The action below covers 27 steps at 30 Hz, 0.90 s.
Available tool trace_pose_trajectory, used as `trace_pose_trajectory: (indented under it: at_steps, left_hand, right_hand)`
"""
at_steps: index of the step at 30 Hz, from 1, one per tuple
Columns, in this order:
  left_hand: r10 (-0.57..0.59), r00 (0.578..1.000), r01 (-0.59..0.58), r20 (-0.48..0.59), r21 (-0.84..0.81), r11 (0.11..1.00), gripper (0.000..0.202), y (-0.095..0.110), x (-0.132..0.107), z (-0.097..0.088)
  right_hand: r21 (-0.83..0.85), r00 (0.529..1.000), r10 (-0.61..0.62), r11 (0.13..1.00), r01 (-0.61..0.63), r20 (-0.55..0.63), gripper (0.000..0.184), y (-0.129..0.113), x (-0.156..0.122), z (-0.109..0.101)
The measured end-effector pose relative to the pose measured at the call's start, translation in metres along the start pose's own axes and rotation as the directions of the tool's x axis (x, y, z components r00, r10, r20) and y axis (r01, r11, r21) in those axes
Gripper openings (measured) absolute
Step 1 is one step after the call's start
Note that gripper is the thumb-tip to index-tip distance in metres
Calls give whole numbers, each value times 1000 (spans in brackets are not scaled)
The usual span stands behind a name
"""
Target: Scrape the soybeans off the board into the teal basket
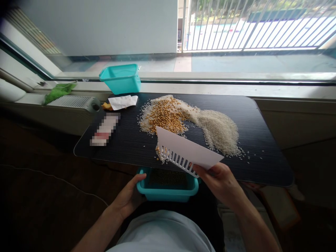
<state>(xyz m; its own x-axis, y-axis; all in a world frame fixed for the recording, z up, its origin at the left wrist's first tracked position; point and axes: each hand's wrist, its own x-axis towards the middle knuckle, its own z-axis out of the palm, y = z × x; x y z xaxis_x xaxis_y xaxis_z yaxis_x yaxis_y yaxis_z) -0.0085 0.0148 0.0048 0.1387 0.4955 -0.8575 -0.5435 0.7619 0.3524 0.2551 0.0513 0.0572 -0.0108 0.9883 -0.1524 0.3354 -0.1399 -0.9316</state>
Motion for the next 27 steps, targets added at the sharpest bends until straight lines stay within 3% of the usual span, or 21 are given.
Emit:
trace_pose_trajectory:
  at_steps: [6, 12, 21, 24, 27]
  left_hand:
    - [-5, 1000, 5, 10, -6, 1000, 39, 2, -2, 0]
    - [27, 999, -27, -20, 16, 1000, 35, 8, -3, -8]
    - [41, 999, -40, -30, 25, 999, 42, 14, -5, -21]
    - [50, 999, -50, -13, 17, 999, 42, 14, -7, -23]
    - [53, 999, -52, -11, 9, 999, 40, 13, -7, -22]
  right_hand:
    - [23, 1000, 1, 1000, -2, 11, 34, -4, 1, 7]
    - [-24, 986, -94, 995, 98, 139, 27, -2, 8, 11]
    - [-57, 940, -215, 970, 238, 265, 25, -10, 25, 40]
    - [-73, 912, -203, 967, 244, 357, 25, -14, 22, 35]
    - [-60, 946, -158, 982, 182, 284, 25, -8, 16, 19]
